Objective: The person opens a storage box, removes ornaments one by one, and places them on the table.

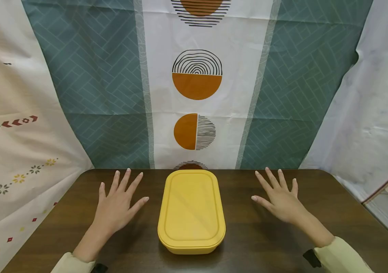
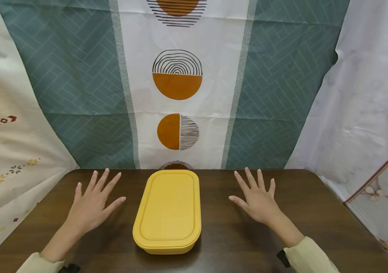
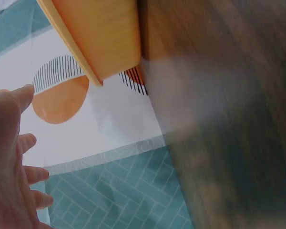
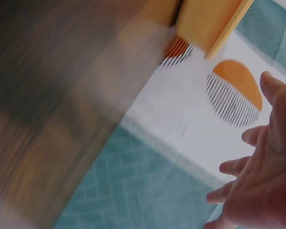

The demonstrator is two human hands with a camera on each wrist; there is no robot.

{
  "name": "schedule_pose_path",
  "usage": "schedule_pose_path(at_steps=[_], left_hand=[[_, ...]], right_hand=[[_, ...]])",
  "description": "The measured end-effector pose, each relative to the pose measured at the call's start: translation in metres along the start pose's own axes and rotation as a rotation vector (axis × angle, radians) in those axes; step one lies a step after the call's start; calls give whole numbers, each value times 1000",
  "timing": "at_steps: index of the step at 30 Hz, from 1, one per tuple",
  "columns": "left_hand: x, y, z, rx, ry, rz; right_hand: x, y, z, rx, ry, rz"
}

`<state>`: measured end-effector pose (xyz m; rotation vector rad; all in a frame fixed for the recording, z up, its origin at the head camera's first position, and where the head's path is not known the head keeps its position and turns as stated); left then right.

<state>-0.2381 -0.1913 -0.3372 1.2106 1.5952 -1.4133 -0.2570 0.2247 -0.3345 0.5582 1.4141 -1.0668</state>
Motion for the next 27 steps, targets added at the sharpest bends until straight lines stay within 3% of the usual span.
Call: schedule_pose_path(at_steps=[14, 21, 27], left_hand=[[14, 5, -20, 5, 290, 38], [22, 7, -29, -8, 550, 131], [30, 11, -36, -59, 684, 234]], right_hand=[[24, -16, 51, -98, -318, -1], [36, -21, 61, -106, -501, 55], [44, -25, 68, -119, -597, 103]])
Point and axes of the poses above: each hand's wrist, its own y-axis away from the middle knuckle, its own x-axis out of the palm, z = x × y, the point moved 5 cm from there along -y, towards the middle knuckle, and after that the axes turned 9 degrees about -x, right-handed, at the moved point
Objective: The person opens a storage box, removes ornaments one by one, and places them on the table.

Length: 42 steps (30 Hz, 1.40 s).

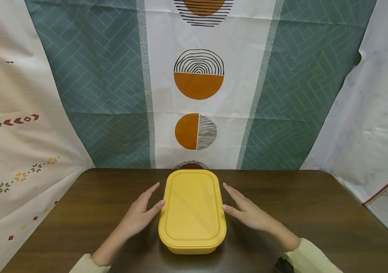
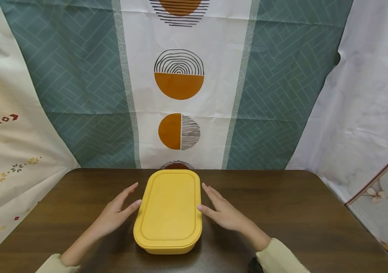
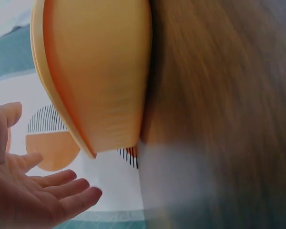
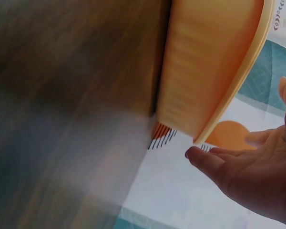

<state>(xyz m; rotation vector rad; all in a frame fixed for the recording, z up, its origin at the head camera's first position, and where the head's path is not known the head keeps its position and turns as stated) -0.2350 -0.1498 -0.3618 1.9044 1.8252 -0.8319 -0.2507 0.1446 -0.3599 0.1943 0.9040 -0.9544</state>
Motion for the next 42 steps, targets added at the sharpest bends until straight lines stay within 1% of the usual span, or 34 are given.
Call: schedule_pose_path(at_steps=[4, 7, 11, 14, 16, 18, 24, 28, 32, 35, 38, 42], left_hand=[[6, 1, 0, -74, 94, 57], [10, 1, 0, -136, 185, 101], [15, 1, 1, -196, 312, 147], [19, -1, 3, -227, 361, 172], [20, -1, 4, -248, 365, 185], [21, -1, 4, -251, 366, 204], [23, 0, 4, -211, 417, 279], [24, 0, 5, -209, 438, 299], [23, 1, 5, -193, 431, 300], [23, 1, 4, -185, 407, 288], [23, 2, 4, -185, 363, 273], [23, 2, 2, -175, 295, 256]], right_hand=[[5, -2, 0, 17, -93, 30], [10, -4, -1, 20, -209, 49], [14, -5, -3, 48, -312, 62], [15, -6, -2, 66, -340, 60], [17, -6, -2, 61, -372, 61], [18, -6, -2, 64, -406, 59], [21, -7, -4, 97, -470, 44], [22, -8, -4, 100, -491, 44], [22, -7, -4, 100, -490, 42], [22, -7, -3, 90, -485, 41], [21, -7, -1, 61, -467, 49], [21, -7, 2, 26, -409, 64]])
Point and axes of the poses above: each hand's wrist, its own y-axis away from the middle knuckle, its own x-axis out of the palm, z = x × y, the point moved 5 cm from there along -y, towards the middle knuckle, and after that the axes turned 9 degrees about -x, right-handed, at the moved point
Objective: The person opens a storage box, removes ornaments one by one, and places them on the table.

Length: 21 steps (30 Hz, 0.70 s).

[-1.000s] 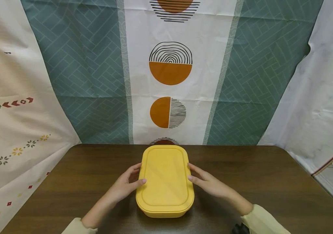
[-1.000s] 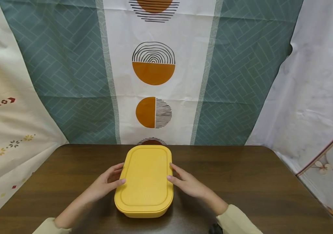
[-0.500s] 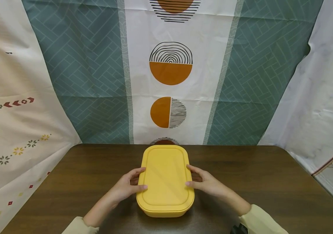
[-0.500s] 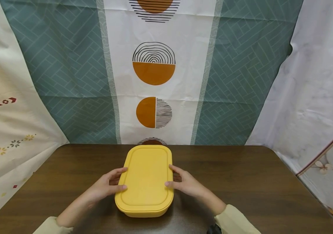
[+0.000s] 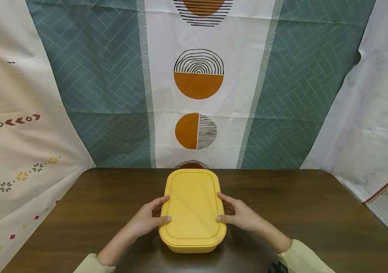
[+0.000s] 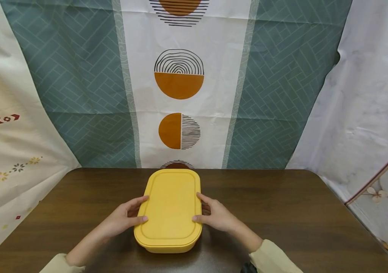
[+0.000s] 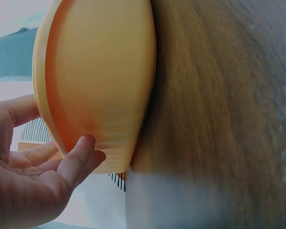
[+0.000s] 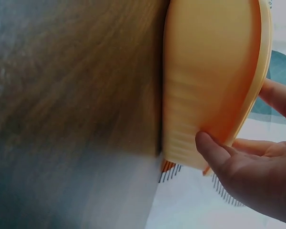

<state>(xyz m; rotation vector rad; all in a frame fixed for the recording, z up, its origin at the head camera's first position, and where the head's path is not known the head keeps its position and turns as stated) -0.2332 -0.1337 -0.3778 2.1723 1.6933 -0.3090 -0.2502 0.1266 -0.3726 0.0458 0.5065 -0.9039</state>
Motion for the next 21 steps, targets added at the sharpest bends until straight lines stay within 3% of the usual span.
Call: schedule_pose_path(at_steps=[9, 17, 21], left_hand=[[0, 4, -3, -4, -73, -69], [-1, 6, -7, 55, -160, -112], [-3, 9, -10, 90, -143, -117]], right_hand=[[4, 2, 9, -44, 120, 16], [3, 4, 17, -90, 205, -9], [1, 4, 22, -105, 302, -38]])
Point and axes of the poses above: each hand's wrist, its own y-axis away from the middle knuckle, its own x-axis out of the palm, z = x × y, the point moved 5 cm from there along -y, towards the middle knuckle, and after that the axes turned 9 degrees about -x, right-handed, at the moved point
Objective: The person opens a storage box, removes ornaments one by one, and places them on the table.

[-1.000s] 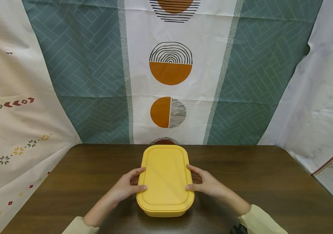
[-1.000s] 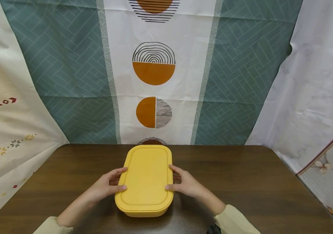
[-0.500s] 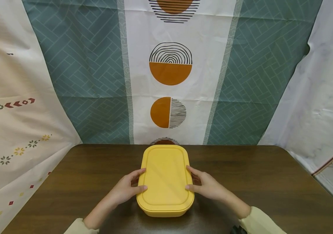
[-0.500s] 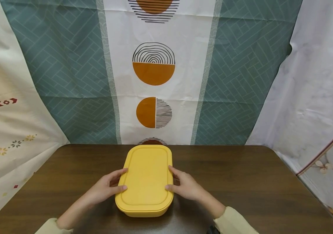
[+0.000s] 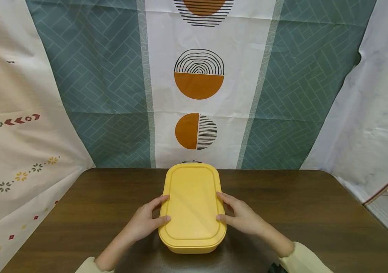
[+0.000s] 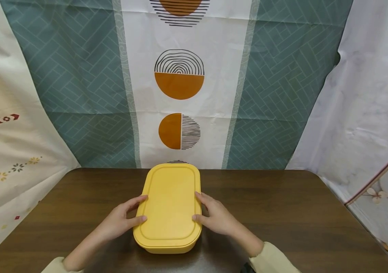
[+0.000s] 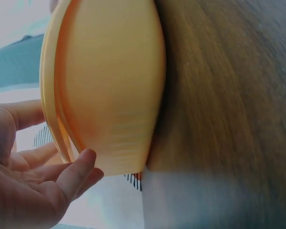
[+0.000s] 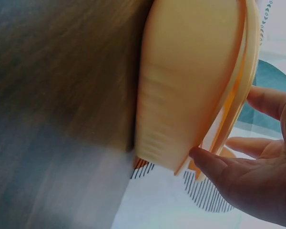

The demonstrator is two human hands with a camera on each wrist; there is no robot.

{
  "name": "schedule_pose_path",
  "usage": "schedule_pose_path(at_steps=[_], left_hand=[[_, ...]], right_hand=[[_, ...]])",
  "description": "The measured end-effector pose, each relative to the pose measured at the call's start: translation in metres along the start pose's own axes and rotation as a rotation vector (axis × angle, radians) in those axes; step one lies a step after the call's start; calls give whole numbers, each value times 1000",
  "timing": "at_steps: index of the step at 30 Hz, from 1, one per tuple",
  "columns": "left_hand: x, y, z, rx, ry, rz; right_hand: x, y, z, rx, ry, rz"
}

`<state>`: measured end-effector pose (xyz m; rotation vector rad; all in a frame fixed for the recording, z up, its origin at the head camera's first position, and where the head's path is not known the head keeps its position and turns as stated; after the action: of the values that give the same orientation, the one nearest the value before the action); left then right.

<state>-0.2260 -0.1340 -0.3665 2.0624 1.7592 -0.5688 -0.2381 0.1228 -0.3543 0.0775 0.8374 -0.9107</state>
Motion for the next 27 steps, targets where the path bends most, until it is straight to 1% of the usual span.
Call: schedule_pose_path(at_steps=[4, 8, 15, 17, 19, 21, 25, 27], left_hand=[[-2, 2, -3, 3, 37, -10], [-6, 6, -6, 0, 51, -29], [-13, 11, -10, 21, 49, -43], [-15, 12, -10, 24, 47, -43], [-18, 14, -9, 30, 55, -25], [-22, 16, -7, 25, 88, -2], [-30, 22, -1, -22, 184, 64], [-36, 25, 2, -55, 223, 82]], right_hand=[[-3, 0, 4, -15, 88, -28], [-5, 1, 9, -35, 122, -53], [-8, -1, 19, -73, 16, -63], [-8, -2, 23, -76, 18, -68], [-8, -4, 26, -79, 38, -73], [-7, -6, 30, -82, 40, -73], [-3, -12, 36, -88, 37, -68], [1, -16, 40, -98, 23, -62]])
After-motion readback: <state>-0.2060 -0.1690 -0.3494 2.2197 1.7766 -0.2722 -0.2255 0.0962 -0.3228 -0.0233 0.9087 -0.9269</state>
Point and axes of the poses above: each hand's wrist, its own y-axis away from the middle knuckle, its own x-axis out of the palm, z = x × y, the point moved 5 cm from there along -y, towards the middle knuckle, and after that the axes turned 9 degrees about -x, right-handed, at the moved point
